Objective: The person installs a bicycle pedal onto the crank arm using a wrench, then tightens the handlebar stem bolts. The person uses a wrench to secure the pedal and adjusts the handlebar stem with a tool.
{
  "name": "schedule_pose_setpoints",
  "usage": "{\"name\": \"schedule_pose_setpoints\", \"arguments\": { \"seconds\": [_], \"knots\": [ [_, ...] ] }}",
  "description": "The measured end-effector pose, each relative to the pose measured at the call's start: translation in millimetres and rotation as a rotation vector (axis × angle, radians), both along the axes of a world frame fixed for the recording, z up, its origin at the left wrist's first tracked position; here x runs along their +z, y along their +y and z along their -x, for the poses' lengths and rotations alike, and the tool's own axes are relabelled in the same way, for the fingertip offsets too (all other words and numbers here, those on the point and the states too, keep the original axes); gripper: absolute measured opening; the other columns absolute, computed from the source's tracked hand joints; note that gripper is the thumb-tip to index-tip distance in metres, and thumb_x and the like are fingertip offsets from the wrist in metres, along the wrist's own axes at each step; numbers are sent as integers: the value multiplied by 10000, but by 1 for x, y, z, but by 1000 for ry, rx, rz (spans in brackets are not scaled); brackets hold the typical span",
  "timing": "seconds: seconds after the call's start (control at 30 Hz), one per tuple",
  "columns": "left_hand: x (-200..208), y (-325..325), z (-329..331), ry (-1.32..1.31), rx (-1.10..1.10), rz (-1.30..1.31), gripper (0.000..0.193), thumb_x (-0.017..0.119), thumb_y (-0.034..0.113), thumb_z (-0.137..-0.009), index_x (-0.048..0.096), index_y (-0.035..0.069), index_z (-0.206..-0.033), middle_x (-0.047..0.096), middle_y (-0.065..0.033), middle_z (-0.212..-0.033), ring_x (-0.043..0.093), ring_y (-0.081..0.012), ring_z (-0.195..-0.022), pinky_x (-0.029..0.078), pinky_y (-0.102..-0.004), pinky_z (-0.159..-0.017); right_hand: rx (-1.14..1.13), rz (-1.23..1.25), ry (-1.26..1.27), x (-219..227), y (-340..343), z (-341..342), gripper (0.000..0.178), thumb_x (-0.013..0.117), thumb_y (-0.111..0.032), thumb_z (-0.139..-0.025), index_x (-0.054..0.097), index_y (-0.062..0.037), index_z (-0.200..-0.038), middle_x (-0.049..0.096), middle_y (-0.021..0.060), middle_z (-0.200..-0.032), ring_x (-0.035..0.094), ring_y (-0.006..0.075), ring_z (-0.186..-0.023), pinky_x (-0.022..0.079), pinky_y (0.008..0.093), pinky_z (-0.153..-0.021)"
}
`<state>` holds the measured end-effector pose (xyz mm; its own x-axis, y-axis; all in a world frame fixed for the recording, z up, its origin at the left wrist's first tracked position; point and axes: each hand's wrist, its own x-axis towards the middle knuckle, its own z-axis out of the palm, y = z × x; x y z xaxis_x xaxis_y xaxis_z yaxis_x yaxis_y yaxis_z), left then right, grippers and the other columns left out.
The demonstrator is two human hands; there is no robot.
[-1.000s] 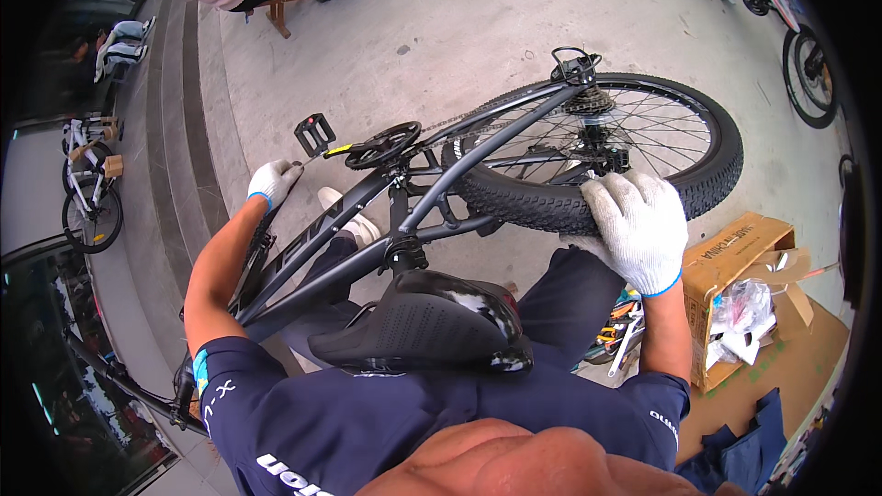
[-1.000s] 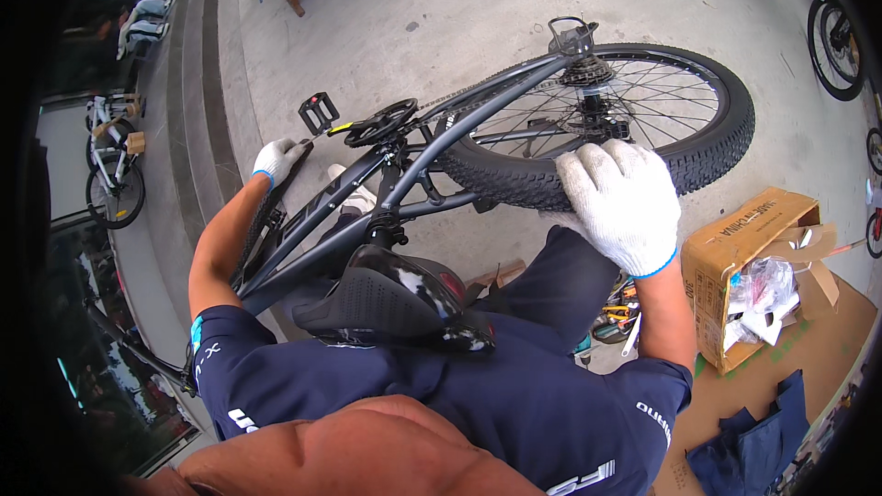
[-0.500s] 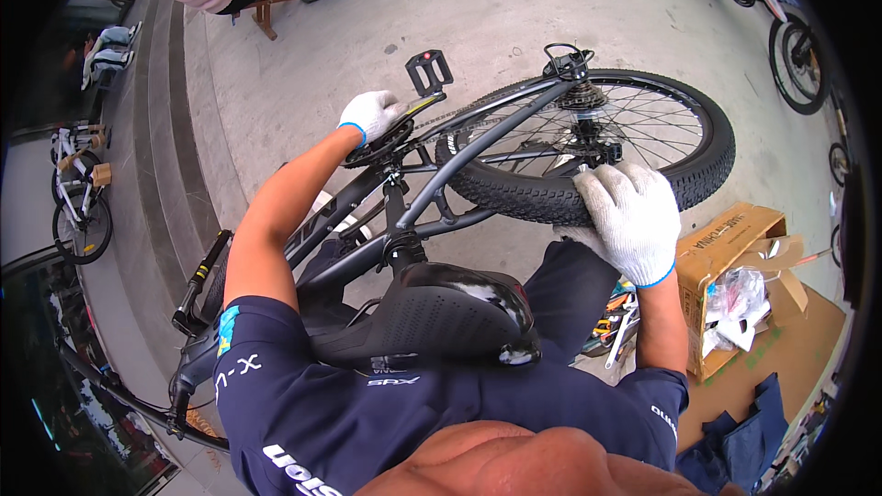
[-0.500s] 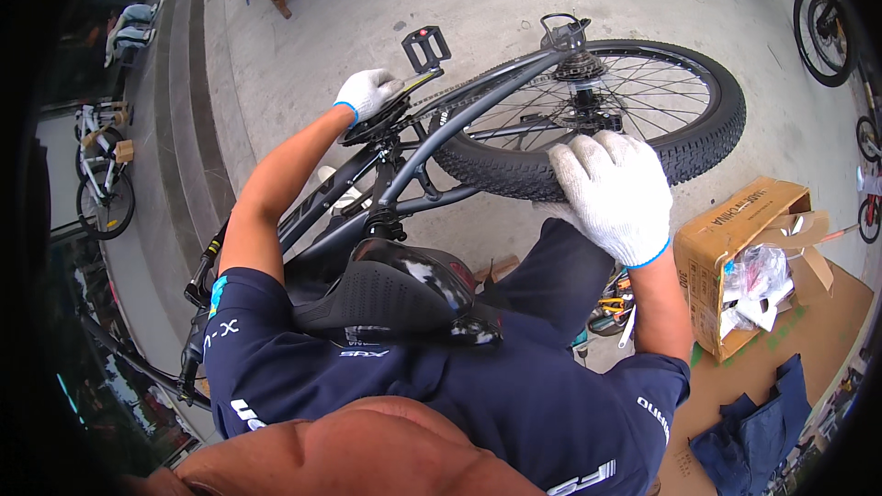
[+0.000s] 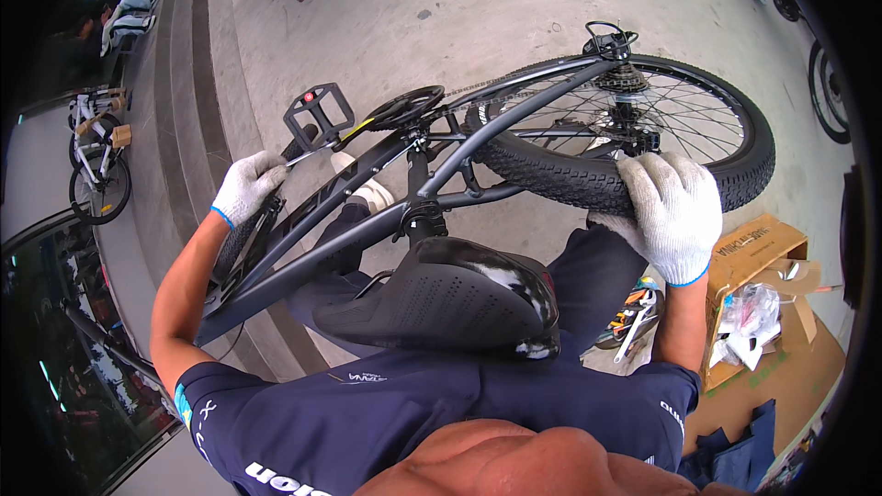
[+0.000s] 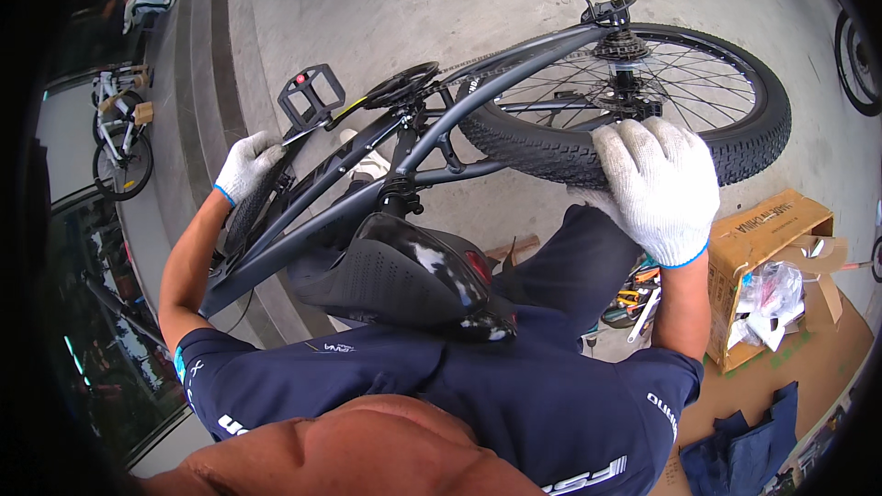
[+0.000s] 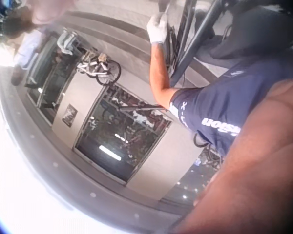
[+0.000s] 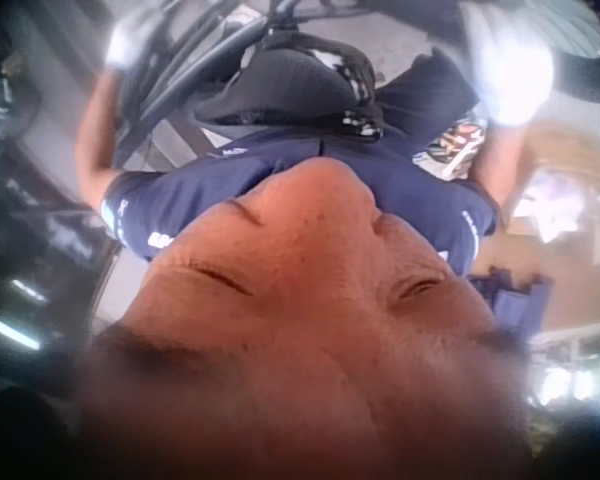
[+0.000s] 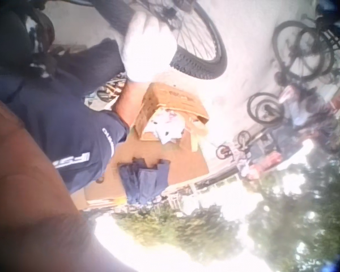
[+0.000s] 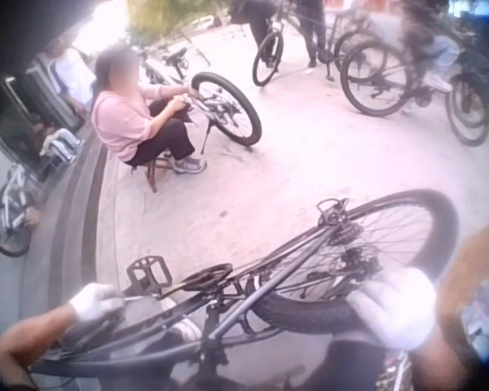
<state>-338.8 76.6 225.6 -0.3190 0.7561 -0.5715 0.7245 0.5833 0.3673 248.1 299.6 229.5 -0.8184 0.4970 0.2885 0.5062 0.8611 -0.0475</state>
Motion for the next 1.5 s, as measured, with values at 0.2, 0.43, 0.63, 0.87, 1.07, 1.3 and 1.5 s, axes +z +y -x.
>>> {"name": "schedule_pose_setpoints", "arguments": {
  "seconds": [0.2, 0.43, 0.63, 0.87, 1.07, 1.3, 1.5],
  "knots": [
    [-94, 146, -110, -55, -351, -307, 463, 643, 457, -1063, 764, 27, -1184, 776, -235, -1092, 750, -400, -1028, 573, -453, -917, -6, 18, -32, 5, 0, -2, 715, 916, -497, -676, 755, -106, -1252, 727, 95, -1156, 686, 340, -1103, 534, 475, -945],
    [-220, 229, -106, 266, -258, -152, 543, 610, 582, -1032, 824, 95, -1142, 785, -223, -1169, 732, -439, -1130, 564, -517, -987, -25, 28, -7, 6, 4, -10, 729, 916, -535, -634, 758, -118, -1210, 715, 89, -1145, 686, 337, -1120, 541, 477, -929],
    [-237, 216, -109, 250, -221, -130, 564, 612, 568, -1039, 808, 61, -1187, 779, -251, -1188, 724, -448, -1155, 551, -511, -1012, 3, 21, -19, 2, 10, -6, 732, 930, -512, -621, 746, -122, -1213, 707, 104, -1197, 681, 365, -1179, 540, 496, -978],
    [-237, 218, -115, 219, -247, -99, 531, 602, 528, -1043, 807, 56, -1178, 777, -251, -1183, 726, -449, -1146, 554, -518, -1002, -40, 107, -87, 7, 10, 9, 717, 950, -464, -642, 742, -109, -1230, 717, 116, -1203, 683, 358, -1162, 535, 486, -980],
    [-243, 222, -117, 266, -269, -53, 485, 608, 497, -1032, 825, 83, -1164, 784, -223, -1193, 737, -434, -1140, 572, -527, -997, -8, 5, -57, 4, 7, 26, 657, 925, -461, -698, 745, -100, -1217, 722, 115, -1181, 688, 343, -1134, 534, 463, -960],
    [-254, 223, -118, 268, -250, -46, 497, 615, 503, -1022, 828, 65, -1118, 782, -252, -1134, 742, -454, -1095, 569, -536, -978, -15, 22, -110, 2, 3, 41, 564, 855, -433, -770, 742, -92, -1203, 728, 109, -1155, 690, 322, -1090, 536, 455, -927],
    [-253, 222, -119, 241, -228, -64, 466, 642, 474, -997, 835, 67, -1116, 790, -241, -1143, 752, -448, -1086, 586, -531, -972, 10, -64, -101, 0, 5, 49, 450, 748, -388, -839, 743, -104, -1188, 721, 95, -1123, 684, 312, -1065, 541, 455, -923]
  ]
}}
